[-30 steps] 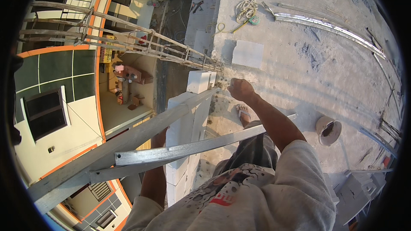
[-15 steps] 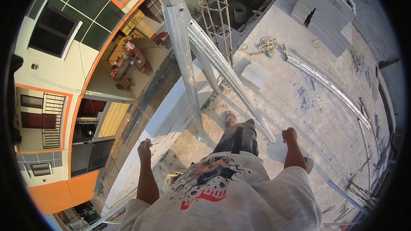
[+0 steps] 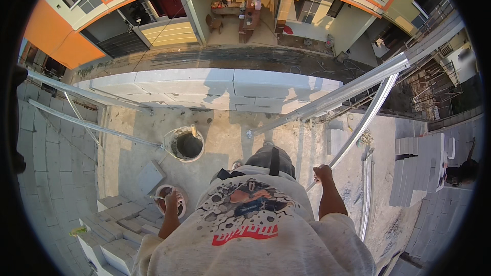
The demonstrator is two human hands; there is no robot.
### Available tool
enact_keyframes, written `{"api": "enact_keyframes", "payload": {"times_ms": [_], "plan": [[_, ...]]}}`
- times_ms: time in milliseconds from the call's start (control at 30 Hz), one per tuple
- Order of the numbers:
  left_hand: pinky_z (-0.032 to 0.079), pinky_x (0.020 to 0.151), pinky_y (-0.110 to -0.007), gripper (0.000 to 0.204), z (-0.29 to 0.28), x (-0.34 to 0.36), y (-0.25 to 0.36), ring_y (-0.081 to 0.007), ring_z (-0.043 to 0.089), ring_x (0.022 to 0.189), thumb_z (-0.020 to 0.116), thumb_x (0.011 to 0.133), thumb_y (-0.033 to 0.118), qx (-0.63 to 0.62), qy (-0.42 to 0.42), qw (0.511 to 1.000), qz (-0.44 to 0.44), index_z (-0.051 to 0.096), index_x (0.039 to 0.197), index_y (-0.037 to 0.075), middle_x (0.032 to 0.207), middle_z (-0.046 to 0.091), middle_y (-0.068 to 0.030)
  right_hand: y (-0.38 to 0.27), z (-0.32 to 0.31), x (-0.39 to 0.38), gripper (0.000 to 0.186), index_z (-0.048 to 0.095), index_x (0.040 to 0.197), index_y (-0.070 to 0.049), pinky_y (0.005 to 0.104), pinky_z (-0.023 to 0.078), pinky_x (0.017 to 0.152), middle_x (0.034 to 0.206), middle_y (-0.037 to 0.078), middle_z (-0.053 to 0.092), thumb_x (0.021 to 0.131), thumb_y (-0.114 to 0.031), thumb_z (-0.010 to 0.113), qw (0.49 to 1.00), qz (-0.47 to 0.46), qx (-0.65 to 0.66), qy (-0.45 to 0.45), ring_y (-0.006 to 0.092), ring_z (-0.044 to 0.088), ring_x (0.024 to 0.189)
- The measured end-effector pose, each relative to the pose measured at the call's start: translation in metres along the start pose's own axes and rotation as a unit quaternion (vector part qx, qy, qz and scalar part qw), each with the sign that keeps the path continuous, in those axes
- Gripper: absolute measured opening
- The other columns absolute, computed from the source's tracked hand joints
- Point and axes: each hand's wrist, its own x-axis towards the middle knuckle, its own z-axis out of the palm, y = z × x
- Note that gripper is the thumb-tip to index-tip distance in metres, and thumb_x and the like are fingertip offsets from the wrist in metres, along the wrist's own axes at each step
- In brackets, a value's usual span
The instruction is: The person applies mortar to a metal frame on a rooftop, places white foam panels onto the frame, and secures them with a hammer. The person repeats this process for multiple panels, occasionally measuring and adjusting the placement.
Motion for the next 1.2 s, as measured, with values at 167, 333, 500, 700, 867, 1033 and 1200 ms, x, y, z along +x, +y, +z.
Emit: {"api": "enact_keyframes", "payload": {"times_ms": [167,333,500,700,867,1033,1200], "plan": [[0.039,0.056,-0.032,0.042,-0.003,-0.068,-0.055,-0.0157,0.063,0.070,0.055,0.095,0.045,-0.058,0.129,0.990,-0.014,0.065,0.098,0.004,0.087,0.067,-0.0043,-0.127,0.025,0.023,0.021,0.058,0.094,0.001,0.0372,0.050,0.042,0.073,0.016,0.062,0.086,-0.018,0.062,0.989,-0.095,-0.081,-0.077,0.0246,0.063,0.054],[0.040,0.051,-0.029,0.039,0.012,-0.140,-0.095,-0.0151,0.061,0.062,0.056,0.095,0.040,-0.109,0.190,0.972,-0.087,0.066,0.094,0.002,0.075,0.065,-0.0031,-0.250,0.105,0.023,0.019,0.061,0.090,0.001,0.0362,0.052,0.046,0.068,0.013,0.064,0.085,-0.017,0.063,0.934,-0.275,-0.167,-0.155,0.0233,0.063,0.051],[0.037,0.047,-0.028,0.035,0.027,-0.189,-0.133,-0.0134,0.059,0.057,0.057,0.094,0.039,-0.198,0.242,0.937,-0.159,0.066,0.088,0.006,0.070,0.063,-0.0016,-0.322,0.198,0.016,0.020,0.063,0.090,0.003,0.0337,0.053,0.051,0.071,0.014,0.066,0.083,-0.016,0.062,0.700,-0.552,-0.414,-0.183,0.0211,0.064,0.053],[0.036,0.049,-0.025,0.033,0.060,-0.211,-0.118,-0.0101,0.056,0.059,0.059,0.092,0.040,-0.268,0.275,0.915,-0.122,0.064,0.082,0.009,0.068,0.059,0.0007,-0.354,0.246,0.002,0.019,0.062,0.092,0.002,0.0322,0.052,0.046,0.069,0.011,0.064,0.084,-0.015,0.061,0.831,-0.336,-0.321,-0.305,0.0194,0.064,0.053],[0.050,0.069,-0.036,0.044,0.087,-0.203,-0.063,-0.0207,0.063,0.074,0.058,0.091,0.039,-0.139,0.332,0.932,-0.030,0.066,0.092,-0.004,0.079,0.067,-0.0125,-0.368,0.250,0.024,0.015,0.057,0.094,0.002,0.0318,0.040,0.033,0.063,0.011,0.055,0.090,-0.013,0.058,0.869,-0.197,-0.359,-0.278,0.0197,0.054,0.044],[0.049,0.081,-0.041,0.050,0.091,-0.203,-0.043,-0.0354,0.066,0.089,0.054,0.091,0.043,-0.097,0.346,0.932,-0.037,0.067,0.103,-0.004,0.089,0.068,-0.0235,-0.391,0.264,0.023,0.014,0.049,0.085,-0.002,0.0329,0.039,0.034,0.060,0.010,0.050,0.090,-0.013,0.057,0.850,-0.217,-0.410,-0.252,0.0191,0.048,0.041],[0.046,0.094,-0.045,0.054,0.062,-0.184,-0.072,-0.0421,0.062,0.107,0.054,0.088,0.047,-0.067,0.276,0.944,-0.167,0.068,0.105,-0.003,0.106,0.066,-0.0286,-0.425,0.309,-0.011,0.018,0.054,0.093,0.000,0.0363,0.049,0.041,0.070,0.013,0.057,0.089,-0.017,0.056,0.829,-0.299,-0.381,-0.279,0.0254,0.057,0.049]]}}
